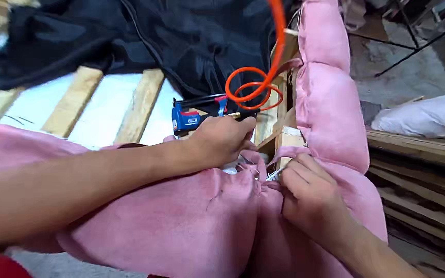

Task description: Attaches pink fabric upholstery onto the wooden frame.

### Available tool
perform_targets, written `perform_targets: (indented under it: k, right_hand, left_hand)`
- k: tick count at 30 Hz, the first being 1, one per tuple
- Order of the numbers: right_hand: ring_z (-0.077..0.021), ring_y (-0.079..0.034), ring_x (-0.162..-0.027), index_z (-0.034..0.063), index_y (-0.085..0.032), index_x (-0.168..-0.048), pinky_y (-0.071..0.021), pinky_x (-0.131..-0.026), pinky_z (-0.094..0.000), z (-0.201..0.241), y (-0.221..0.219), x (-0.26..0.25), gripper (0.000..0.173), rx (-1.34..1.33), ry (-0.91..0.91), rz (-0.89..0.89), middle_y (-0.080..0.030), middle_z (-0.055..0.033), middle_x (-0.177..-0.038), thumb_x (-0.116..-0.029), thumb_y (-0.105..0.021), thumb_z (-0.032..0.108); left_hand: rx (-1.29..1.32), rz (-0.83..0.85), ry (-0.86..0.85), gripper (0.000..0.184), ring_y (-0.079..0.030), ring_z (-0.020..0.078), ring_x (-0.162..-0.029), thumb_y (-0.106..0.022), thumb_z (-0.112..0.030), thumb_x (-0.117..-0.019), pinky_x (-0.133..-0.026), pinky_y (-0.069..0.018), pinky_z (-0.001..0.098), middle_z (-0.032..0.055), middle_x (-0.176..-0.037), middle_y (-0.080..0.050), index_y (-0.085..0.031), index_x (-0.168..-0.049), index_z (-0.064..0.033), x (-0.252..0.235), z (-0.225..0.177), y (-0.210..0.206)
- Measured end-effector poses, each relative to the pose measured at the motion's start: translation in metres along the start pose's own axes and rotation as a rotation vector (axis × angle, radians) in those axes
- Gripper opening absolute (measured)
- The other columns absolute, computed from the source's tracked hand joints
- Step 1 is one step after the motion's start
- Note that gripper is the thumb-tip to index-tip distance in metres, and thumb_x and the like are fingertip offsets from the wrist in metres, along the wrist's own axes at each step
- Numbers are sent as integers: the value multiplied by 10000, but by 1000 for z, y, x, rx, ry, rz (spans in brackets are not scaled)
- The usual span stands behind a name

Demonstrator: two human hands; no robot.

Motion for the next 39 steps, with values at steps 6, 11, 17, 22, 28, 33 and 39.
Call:
perform_targets:
  k: [6,11,17,22,28,33,39]
  right_hand:
    - [-182,-556,-544,127,-561,-753,-396,-421,-357,-4,1,2,128,-4,19,31,-507,1,-649,-876,-564,162]
    - [-147,-552,-569,234,-587,-733,-422,-484,-407,-16,3,-7,395,-159,-33,365,-501,66,-606,-854,-562,609]
    - [-134,-593,-611,268,-636,-860,-469,-527,-418,-13,-5,-3,461,-234,51,659,-546,92,-638,-720,-708,702]
    - [-203,-484,-443,188,-563,-750,-325,-403,-399,-9,-9,7,268,-305,17,291,-418,40,-519,-872,-554,426]
    - [-296,-509,-449,145,-557,-765,-327,-405,-452,-4,-9,1,242,-119,-20,245,-428,-31,-517,-911,-596,333]
    - [-214,-503,-497,186,-505,-675,-351,-439,-428,-21,-6,-3,414,-198,-56,313,-446,4,-543,-935,-632,482]
    - [-91,-574,-540,266,-666,-759,-483,-469,-325,-49,2,-9,264,-643,-41,615,-607,75,-624,-810,-819,475]
  left_hand:
    - [91,111,29,516,-634,63,-681,-644,-686,-888,-613,-568,335,-77,-750,-653,-717,-968,-181,64,-64,0]
    - [-224,366,328,616,-653,193,-695,-617,-762,-844,-580,-529,470,-16,-737,-624,-672,-990,-166,77,-88,-6]
    - [-328,297,73,154,-629,219,-625,-683,-368,-933,-505,-470,453,-12,-675,-600,-692,-915,-215,57,-91,-13]
    - [-308,-250,-257,196,-545,209,-554,-525,-188,-1008,-457,-393,347,44,-666,-552,-680,-913,-118,79,-80,-33]
    - [-364,-367,144,159,-649,235,-611,-641,-225,-895,-492,-459,441,38,-668,-629,-657,-784,-113,66,-71,-41]
    - [-280,-221,209,263,-681,215,-738,-663,-365,-945,-633,-533,496,18,-750,-678,-709,-832,-133,66,-81,-23]
    - [-290,62,231,149,-685,232,-802,-719,-277,-916,-635,-545,507,22,-847,-677,-680,-896,-135,55,-96,-12]
Point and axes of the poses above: each hand's wrist, its own x-axis away from the middle knuckle, its own y-axis out of the back of the hand, z = x × y, the point moved 5 cm from there along -x, towards the middle knuckle
